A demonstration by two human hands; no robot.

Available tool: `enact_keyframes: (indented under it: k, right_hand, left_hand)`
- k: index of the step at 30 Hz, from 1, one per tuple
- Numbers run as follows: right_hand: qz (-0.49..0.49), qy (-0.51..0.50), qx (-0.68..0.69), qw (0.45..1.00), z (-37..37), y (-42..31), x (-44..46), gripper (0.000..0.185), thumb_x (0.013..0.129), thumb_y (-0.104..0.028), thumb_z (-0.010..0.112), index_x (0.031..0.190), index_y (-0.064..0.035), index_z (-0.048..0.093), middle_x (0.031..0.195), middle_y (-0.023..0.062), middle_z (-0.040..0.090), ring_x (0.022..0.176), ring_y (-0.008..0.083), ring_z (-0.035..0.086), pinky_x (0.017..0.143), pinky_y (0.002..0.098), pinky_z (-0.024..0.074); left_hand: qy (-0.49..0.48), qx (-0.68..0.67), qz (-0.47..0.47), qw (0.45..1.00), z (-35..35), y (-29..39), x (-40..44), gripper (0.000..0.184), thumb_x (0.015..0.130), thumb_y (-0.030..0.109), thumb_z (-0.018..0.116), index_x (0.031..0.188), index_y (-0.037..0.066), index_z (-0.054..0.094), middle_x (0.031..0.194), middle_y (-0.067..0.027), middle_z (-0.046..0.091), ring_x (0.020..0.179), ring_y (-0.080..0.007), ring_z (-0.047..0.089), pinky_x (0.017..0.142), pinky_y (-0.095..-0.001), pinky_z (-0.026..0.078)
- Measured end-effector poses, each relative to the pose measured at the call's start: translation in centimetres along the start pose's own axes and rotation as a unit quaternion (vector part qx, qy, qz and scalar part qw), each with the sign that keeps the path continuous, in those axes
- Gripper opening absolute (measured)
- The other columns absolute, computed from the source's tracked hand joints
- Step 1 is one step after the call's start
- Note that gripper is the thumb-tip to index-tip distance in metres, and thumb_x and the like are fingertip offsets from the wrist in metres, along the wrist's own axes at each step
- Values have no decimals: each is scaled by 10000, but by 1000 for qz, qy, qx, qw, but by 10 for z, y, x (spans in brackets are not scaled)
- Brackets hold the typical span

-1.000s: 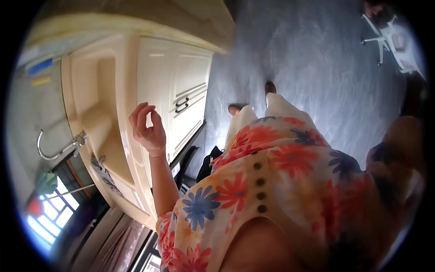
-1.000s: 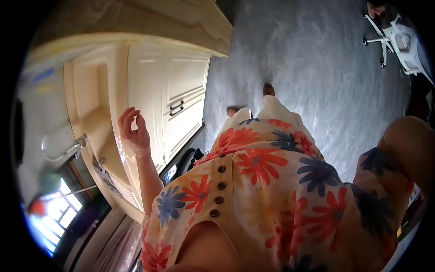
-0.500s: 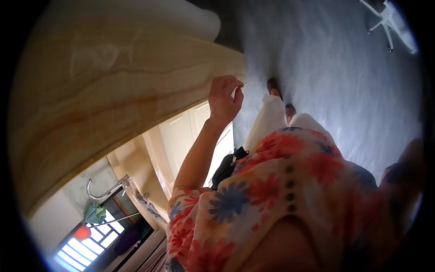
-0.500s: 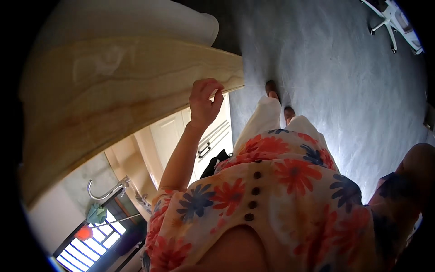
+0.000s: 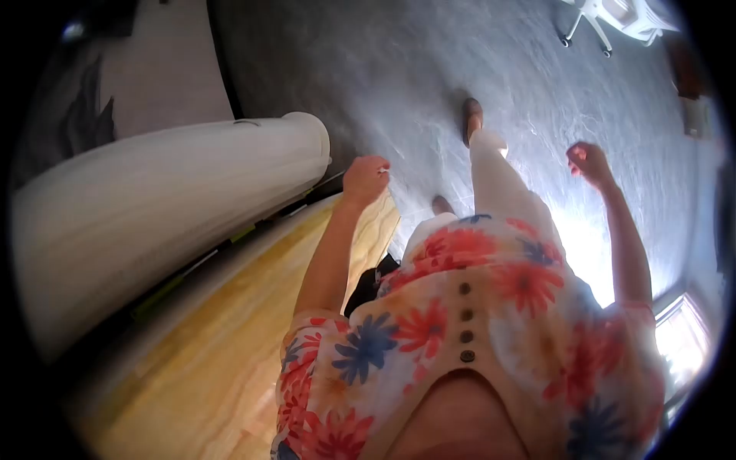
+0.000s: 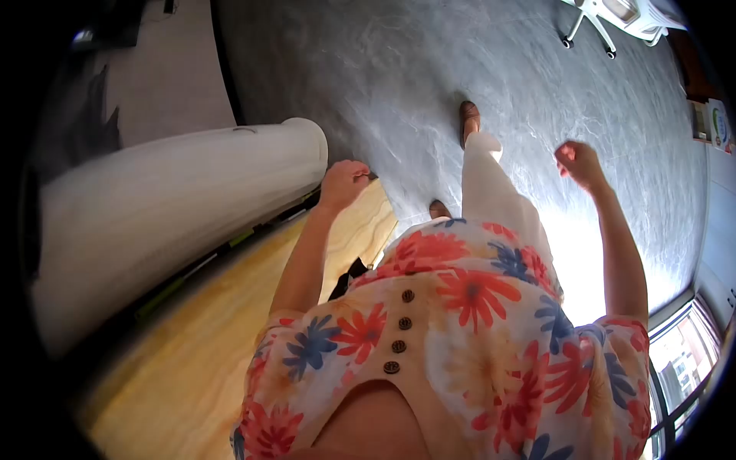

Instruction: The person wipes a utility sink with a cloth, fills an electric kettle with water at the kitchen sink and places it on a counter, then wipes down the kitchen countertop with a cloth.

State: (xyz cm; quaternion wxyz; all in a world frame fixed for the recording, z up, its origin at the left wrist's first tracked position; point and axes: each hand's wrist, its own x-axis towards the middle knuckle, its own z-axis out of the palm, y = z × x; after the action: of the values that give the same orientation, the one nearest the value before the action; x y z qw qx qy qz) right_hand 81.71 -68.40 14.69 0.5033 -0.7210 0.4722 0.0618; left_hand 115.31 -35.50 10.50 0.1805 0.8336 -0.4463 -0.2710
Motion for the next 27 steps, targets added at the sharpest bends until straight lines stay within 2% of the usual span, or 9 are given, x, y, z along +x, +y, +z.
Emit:
enact_keyframes:
  k: [2,4,7,10,13,19,21,23,27]
  right_hand:
    - [89,-30,-99,991,-7,46,37,104,777,-95,524,745,-20,588,603,69,587,499,143,576,472,267,466]
    - [171,-75,-104,977,-22,71,60,126,758,-143,533,764,-27,584,642,87,595,510,156,591,404,280,458]
    - [268,-108,-117,950,-49,38,71,139,742,-166,531,774,-43,587,661,83,599,529,167,598,401,283,454]
    - [262,-101,-117,953,-60,-29,169,140,753,-180,538,800,-58,588,676,70,599,541,163,596,407,281,442]
    - [237,-48,-46,969,-82,-72,259,97,754,-185,530,758,-96,568,634,27,576,488,123,556,376,274,394]
    - [114,-32,-1,993,-44,-224,397,199,772,-232,534,905,-91,579,733,16,588,560,97,552,442,231,384]
    - [126,-59,9,990,-23,-256,417,212,801,-239,526,947,-90,566,764,21,589,620,114,565,520,263,422]
    - [166,-73,23,983,-12,-253,445,212,797,-241,535,941,-89,569,746,20,592,596,113,571,480,257,425]
    - [199,-73,32,977,31,-284,445,206,792,-251,549,897,-76,578,714,34,592,556,120,579,410,232,414]
  left_hand:
    - [-9,6,-70,997,-7,-35,36,178,657,155,557,812,107,630,815,-96,617,811,-279,569,709,-371,458]
    - [-18,-1,-157,987,-15,-61,55,188,667,166,554,825,107,638,837,-93,627,822,-272,583,724,-361,460]
    - [-78,0,-275,958,-20,-100,51,192,694,178,553,842,104,649,877,-78,640,843,-245,596,749,-337,461]
    - [-80,-9,-346,935,-73,-138,89,193,691,182,570,847,106,652,865,-76,644,829,-233,600,746,-324,462]
    - [-17,-66,-359,931,-97,-130,115,194,684,196,595,846,107,653,857,-76,646,820,-218,602,744,-311,461]
    - [-86,-60,-371,923,-155,-223,198,219,681,213,600,860,99,651,877,-73,643,837,-229,597,761,-327,459]
    - [-102,-60,-364,924,-186,-264,234,229,676,218,594,863,97,650,881,-79,640,854,-238,593,767,-337,457]
    - [-90,9,-285,954,-221,-295,289,208,648,162,614,828,63,648,805,-86,649,780,-200,616,703,-309,471]
    - [-66,30,-277,958,-312,-327,395,220,657,195,590,846,95,645,840,-92,639,819,-254,600,730,-332,462]
